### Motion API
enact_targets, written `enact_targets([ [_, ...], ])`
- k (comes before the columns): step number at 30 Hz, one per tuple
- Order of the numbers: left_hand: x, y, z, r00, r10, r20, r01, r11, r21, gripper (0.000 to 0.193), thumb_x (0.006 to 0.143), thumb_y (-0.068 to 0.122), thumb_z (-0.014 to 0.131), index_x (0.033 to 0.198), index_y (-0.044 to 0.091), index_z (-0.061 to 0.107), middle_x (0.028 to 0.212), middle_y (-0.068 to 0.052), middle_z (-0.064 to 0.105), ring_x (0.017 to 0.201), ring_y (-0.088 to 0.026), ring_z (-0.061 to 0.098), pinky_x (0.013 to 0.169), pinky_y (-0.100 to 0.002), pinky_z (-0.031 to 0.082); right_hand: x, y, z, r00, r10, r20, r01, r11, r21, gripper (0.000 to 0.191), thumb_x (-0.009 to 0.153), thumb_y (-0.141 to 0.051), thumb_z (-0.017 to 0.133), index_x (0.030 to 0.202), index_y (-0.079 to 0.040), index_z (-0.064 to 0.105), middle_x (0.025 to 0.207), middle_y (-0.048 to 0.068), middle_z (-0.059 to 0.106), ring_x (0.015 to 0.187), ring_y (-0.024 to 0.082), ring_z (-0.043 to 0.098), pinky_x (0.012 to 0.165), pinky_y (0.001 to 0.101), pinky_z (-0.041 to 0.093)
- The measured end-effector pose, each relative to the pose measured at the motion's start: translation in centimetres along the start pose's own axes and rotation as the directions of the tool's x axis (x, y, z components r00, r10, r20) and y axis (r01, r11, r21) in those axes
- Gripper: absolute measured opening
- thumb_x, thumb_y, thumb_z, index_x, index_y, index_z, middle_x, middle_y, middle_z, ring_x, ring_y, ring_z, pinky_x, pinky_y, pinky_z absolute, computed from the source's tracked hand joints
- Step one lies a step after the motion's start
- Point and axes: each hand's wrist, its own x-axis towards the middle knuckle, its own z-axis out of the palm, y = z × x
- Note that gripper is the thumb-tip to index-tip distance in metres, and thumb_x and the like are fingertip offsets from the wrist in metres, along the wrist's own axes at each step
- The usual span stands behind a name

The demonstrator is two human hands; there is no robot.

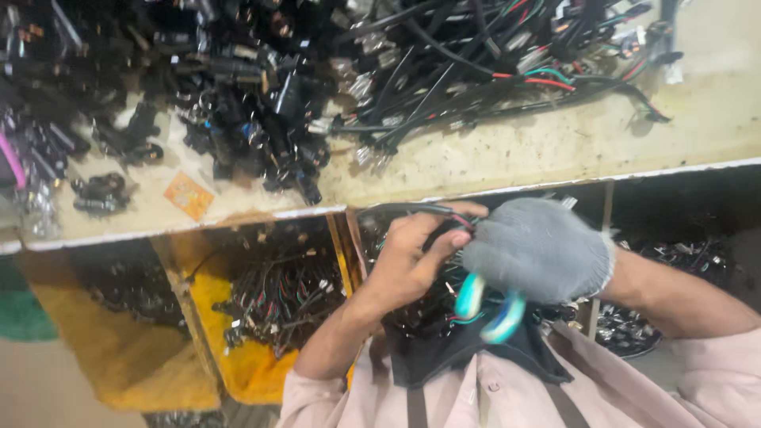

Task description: The person repeatedly picks up black wires with colored inner conductors from a pile on a workbench, trims the ends with pliers, and places the trimmed pieces into a yellow bin below. The process is continuous and repetitive throughout the clip.

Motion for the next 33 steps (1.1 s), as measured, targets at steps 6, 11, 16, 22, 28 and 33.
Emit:
enact_targets([
  [6, 0.1, 0.4, -0.2, 0.998, 0.046, -0.041, -0.046, 0.999, -0.012, 0.024, 0.103, 0.014, 0.067, 0.124, 0.002, 0.068, 0.103, -0.011, 0.076, 0.078, -0.021, 0.070, 0.076, -0.031, 0.056, 0.9, -3.5, 0.9, 0.773, 0.496, -0.396, -0.224, 0.797, 0.561, 0.022, 0.078, -0.017, 0.080, 0.097, -0.008, 0.074, 0.079, 0.007, 0.069, 0.069, 0.027, 0.067, 0.060, 0.0387, 0.050],
  [11, -0.2, 0.3, -0.3, 0.947, 0.321, 0.012, -0.320, 0.946, -0.057, 0.033, 0.103, 0.017, 0.069, 0.128, -0.003, 0.062, 0.117, -0.013, 0.070, 0.100, -0.029, 0.071, 0.085, -0.033, 0.057, -0.5, -4.2, 1.9, 0.728, 0.468, -0.502, -0.079, 0.784, 0.615, 0.022, 0.083, -0.016, 0.081, 0.101, -0.007, 0.072, 0.080, 0.007, 0.068, 0.070, 0.026, 0.067, 0.060, 0.0378, 0.049],
  [16, -0.8, 0.0, 0.0, 0.954, 0.298, 0.040, -0.295, 0.954, -0.061, 0.031, 0.103, 0.013, 0.070, 0.128, -0.003, 0.064, 0.115, -0.015, 0.073, 0.098, -0.027, 0.072, 0.089, -0.035, 0.057, -1.0, -3.6, 1.7, 0.531, 0.657, -0.535, -0.154, 0.696, 0.702, 0.022, 0.088, -0.014, 0.081, 0.105, -0.006, 0.071, 0.082, 0.008, 0.067, 0.071, 0.025, 0.066, 0.060, 0.0368, 0.048],
  [22, 0.0, 0.7, 0.7, 0.940, 0.340, 0.001, -0.336, 0.930, -0.146, 0.034, 0.102, 0.011, 0.069, 0.134, 0.002, 0.063, 0.121, -0.016, 0.073, 0.102, -0.027, 0.075, 0.091, -0.035, 0.059, 1.7, -5.4, 1.6, 0.453, 0.621, -0.640, 0.076, 0.689, 0.721, 0.022, 0.094, -0.013, 0.082, 0.110, -0.004, 0.069, 0.083, 0.008, 0.066, 0.072, 0.024, 0.066, 0.060, 0.0357, 0.047],
  [28, -1.1, 3.1, -1.5, 0.937, -0.115, 0.330, -0.183, 0.644, 0.743, 0.078, 0.085, 0.010, 0.067, 0.157, 0.000, 0.041, 0.092, -0.015, 0.066, 0.082, -0.032, 0.070, 0.066, -0.042, 0.056, 4.8, 0.9, -2.7, 0.763, 0.111, -0.637, -0.436, 0.816, -0.380, 0.023, 0.100, -0.011, 0.082, 0.115, -0.003, 0.067, 0.085, 0.008, 0.064, 0.073, 0.024, 0.065, 0.060, 0.0346, 0.045],
  [33, -2.6, 3.0, -7.8, 0.982, 0.116, 0.148, -0.184, 0.752, 0.632, 0.023, 0.085, 0.023, 0.073, 0.106, 0.024, 0.066, 0.101, -0.003, 0.069, 0.091, -0.029, 0.072, 0.079, -0.042, 0.059, 4.8, 2.5, -4.6, 0.874, 0.181, -0.450, -0.446, 0.666, -0.598, 0.030, 0.085, -0.014, 0.086, 0.106, -0.003, 0.067, 0.089, 0.012, 0.065, 0.068, 0.026, 0.064, 0.055, 0.0361, 0.045],
])
